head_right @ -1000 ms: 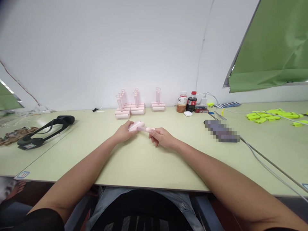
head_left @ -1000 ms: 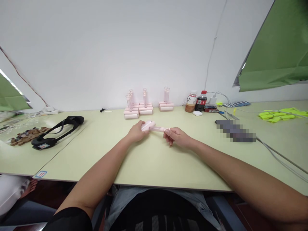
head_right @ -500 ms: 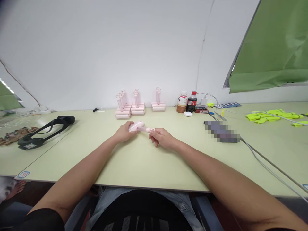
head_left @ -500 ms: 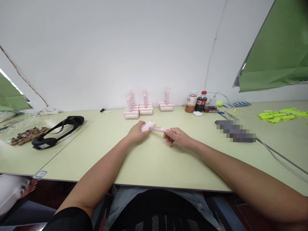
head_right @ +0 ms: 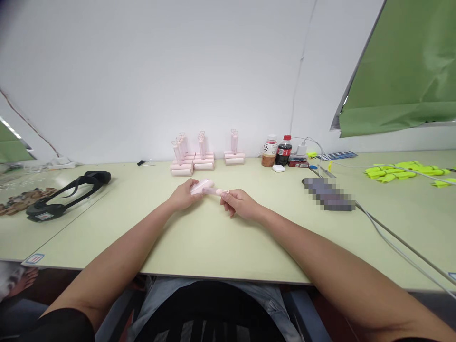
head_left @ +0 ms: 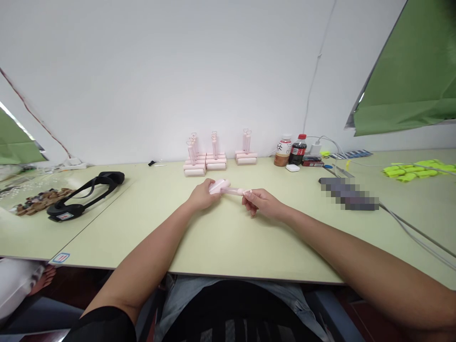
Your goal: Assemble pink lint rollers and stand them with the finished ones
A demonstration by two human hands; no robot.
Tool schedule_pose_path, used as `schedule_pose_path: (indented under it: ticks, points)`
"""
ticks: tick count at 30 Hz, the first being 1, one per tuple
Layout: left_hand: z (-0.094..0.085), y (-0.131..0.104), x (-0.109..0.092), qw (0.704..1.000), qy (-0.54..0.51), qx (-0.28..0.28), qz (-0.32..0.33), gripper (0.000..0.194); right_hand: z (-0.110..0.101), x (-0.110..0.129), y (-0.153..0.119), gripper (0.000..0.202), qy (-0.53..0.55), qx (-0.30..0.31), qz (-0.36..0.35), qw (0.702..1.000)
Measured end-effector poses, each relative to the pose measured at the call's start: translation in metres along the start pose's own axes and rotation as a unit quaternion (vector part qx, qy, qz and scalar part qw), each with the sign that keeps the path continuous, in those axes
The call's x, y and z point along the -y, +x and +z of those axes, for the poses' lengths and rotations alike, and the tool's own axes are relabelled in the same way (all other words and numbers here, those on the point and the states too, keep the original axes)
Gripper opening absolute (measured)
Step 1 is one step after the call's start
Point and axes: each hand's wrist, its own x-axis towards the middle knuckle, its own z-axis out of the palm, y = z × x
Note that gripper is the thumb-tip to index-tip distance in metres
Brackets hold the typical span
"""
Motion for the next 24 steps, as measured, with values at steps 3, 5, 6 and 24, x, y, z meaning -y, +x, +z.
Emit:
schedule_pose_path:
  ticks: [3, 5, 6, 24]
  points:
    - [-0.001, 0.000, 0.001, 1.000, -0.002, -0.007, 0.004, 0.050, 0.000, 0.000, 0.000, 0.062, 0.001, 0.001, 0.001, 1.000]
    - [-0.001, 0.001, 0.002, 1.000, -0.001, -0.011, 0.009, 0.049, 0.000, 0.000, 0.000, 0.061, 0.001, 0.002, -0.001, 1.000]
    - [-0.001, 0.001, 0.002, 1.000, -0.001, -0.013, 0.012, 0.049, 0.000, 0.000, 0.000, 0.061, 0.001, 0.003, -0.002, 1.000]
    - [-0.003, 0.001, 0.003, 0.998, -0.061, 0.022, 0.024, 0.037, 0.000, -0.010, 0.003, 0.052, -0.012, 0.036, -0.017, 0.999]
